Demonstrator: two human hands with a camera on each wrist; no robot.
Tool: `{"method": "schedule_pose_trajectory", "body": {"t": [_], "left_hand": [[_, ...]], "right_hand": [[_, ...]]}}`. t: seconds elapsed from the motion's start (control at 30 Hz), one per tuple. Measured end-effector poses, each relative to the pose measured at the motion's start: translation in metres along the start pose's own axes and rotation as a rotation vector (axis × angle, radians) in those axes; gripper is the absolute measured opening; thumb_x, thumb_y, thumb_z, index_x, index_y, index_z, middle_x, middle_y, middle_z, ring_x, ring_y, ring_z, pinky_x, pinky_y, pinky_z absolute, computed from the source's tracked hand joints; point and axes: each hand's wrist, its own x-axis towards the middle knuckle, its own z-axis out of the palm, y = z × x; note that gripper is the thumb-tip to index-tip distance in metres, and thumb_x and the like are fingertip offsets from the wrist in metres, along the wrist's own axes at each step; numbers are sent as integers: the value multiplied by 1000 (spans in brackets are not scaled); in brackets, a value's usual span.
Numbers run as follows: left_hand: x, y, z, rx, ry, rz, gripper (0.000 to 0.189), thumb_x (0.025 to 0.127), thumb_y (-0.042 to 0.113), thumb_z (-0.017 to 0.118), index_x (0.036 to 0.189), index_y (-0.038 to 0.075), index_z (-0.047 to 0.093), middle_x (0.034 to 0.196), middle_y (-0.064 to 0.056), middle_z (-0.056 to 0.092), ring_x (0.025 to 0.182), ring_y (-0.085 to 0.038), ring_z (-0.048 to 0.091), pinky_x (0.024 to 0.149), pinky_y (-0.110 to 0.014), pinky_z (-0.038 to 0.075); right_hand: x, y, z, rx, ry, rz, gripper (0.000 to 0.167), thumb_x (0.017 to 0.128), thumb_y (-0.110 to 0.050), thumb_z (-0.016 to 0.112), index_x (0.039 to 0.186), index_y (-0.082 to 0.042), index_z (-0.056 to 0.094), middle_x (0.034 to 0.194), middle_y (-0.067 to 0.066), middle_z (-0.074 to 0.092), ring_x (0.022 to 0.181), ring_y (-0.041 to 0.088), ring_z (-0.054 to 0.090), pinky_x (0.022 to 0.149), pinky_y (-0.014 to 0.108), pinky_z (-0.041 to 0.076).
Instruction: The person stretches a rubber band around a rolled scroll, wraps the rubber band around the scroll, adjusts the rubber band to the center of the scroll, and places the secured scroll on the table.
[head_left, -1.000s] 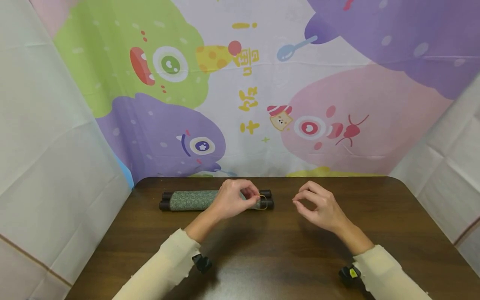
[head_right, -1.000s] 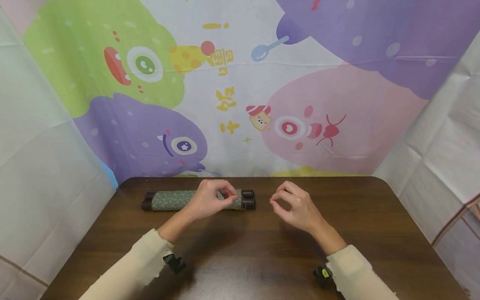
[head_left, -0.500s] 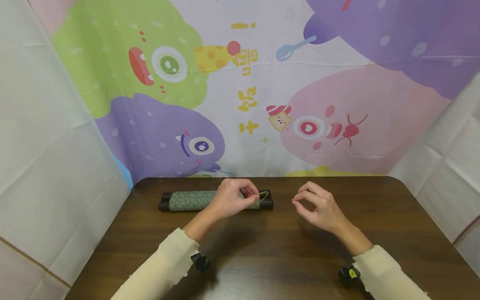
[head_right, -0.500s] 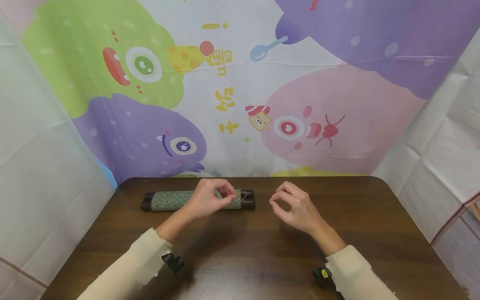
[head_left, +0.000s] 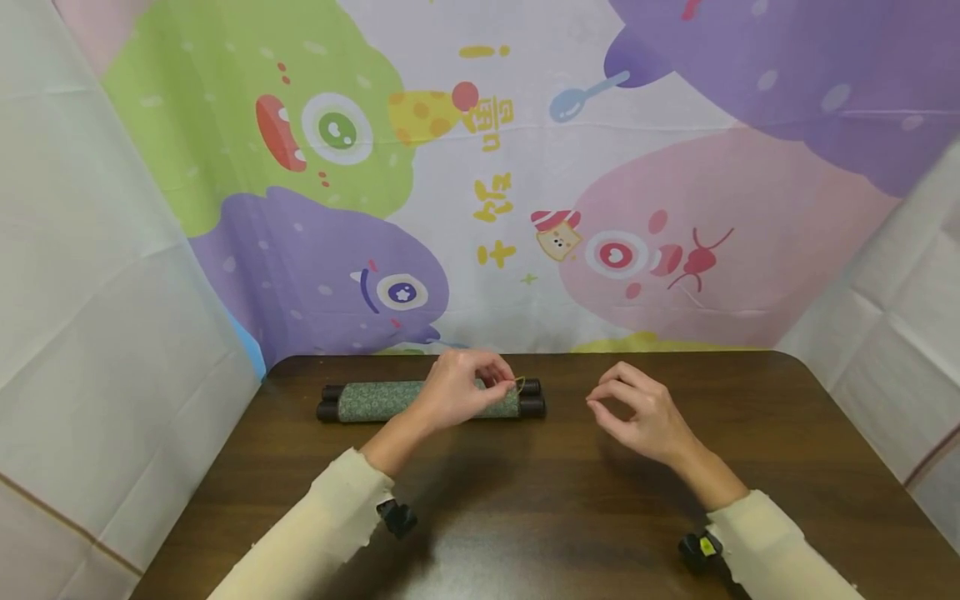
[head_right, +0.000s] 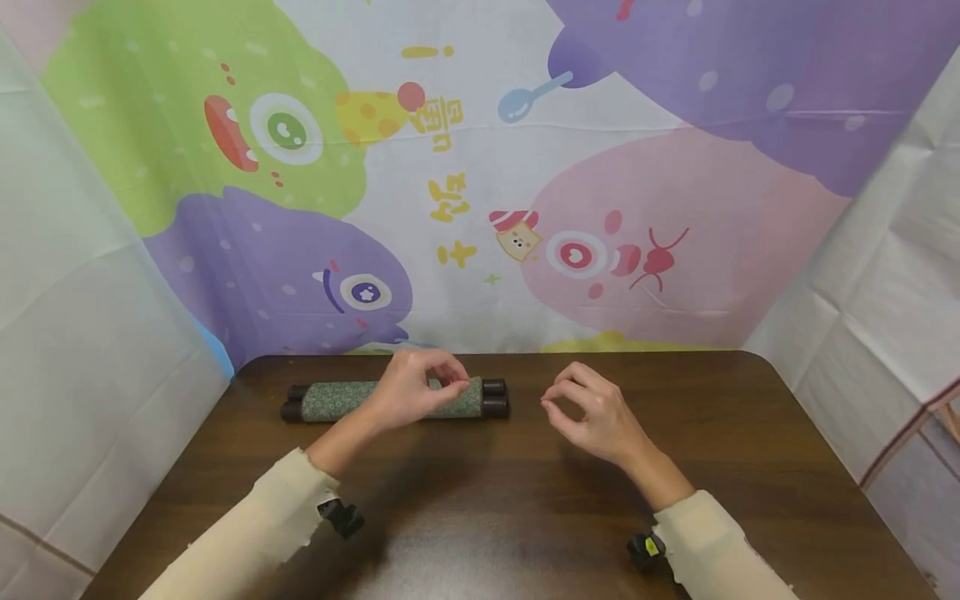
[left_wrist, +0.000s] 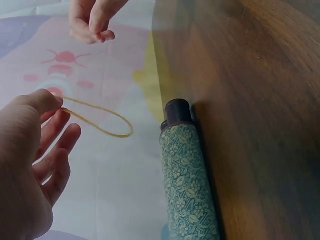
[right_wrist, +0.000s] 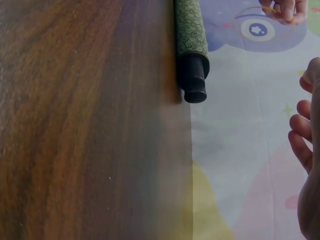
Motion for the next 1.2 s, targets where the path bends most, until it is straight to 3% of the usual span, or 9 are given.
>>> {"method": "schedule_pose_trajectory", "body": {"t": [0.1, 0.17, 0.27, 0.57, 0.8, 1.07, 1.2], "left_hand": [[1, 1, -3, 1, -1, 18, 3, 99, 16, 83, 96, 16, 83, 91, -1, 86, 82, -14, 80, 78, -37, 65], [3, 1, -4, 3, -7, 35, 3, 99, 16, 83, 96, 15, 83, 92, -1, 86, 84, -15, 81, 82, -43, 67], [7, 3, -7, 17, -24, 61, 2, 99, 15, 83, 98, 14, 83, 93, -2, 87, 86, -16, 82, 84, -44, 68], [13, 7, -17, 58, -54, 124, 4, 98, 12, 85, 98, 15, 83, 94, -1, 86, 86, -14, 82, 84, -38, 67], [15, 9, -21, 120, -55, 159, 4, 97, 14, 87, 98, 17, 84, 94, 2, 86, 86, -12, 80, 79, -26, 62], [14, 8, -26, 160, -70, 210, 4, 97, 15, 87, 97, 18, 84, 94, 3, 84, 87, -12, 79, 76, -27, 59], [14, 7, -28, 172, -71, 233, 5, 97, 13, 86, 98, 17, 84, 96, 3, 84, 90, -17, 80, 77, -31, 62]], "right_hand": [[0, -2, 0, 17, -1, 35, 6, 95, -4, 79, 96, -9, 82, 95, 6, 72, 84, 20, 69, 75, 27, 55], [0, -4, -1, 22, -2, 67, 19, 84, 6, 81, 95, -9, 81, 94, 6, 73, 84, 21, 70, 76, 28, 55], [1, -6, -2, 25, -3, 118, 27, 78, 12, 83, 95, -10, 81, 94, 6, 74, 86, 21, 71, 79, 25, 56], [6, -7, -6, 37, 32, 145, 30, 76, 16, 83, 94, -8, 81, 93, 9, 73, 87, 22, 69, 88, 14, 54], [4, -6, -6, 95, 35, 186, 12, 89, 4, 83, 97, -5, 82, 95, 9, 76, 88, 16, 71, 88, 11, 54], [0, -9, -4, 204, 41, 295, 34, 83, 21, 82, 104, -5, 83, 98, 13, 77, 94, 2, 71, 87, 10, 58], [-1, -11, -3, 248, 48, 363, 35, 83, 23, 81, 104, -4, 83, 99, 14, 77, 99, -3, 71, 89, 13, 61]]}}
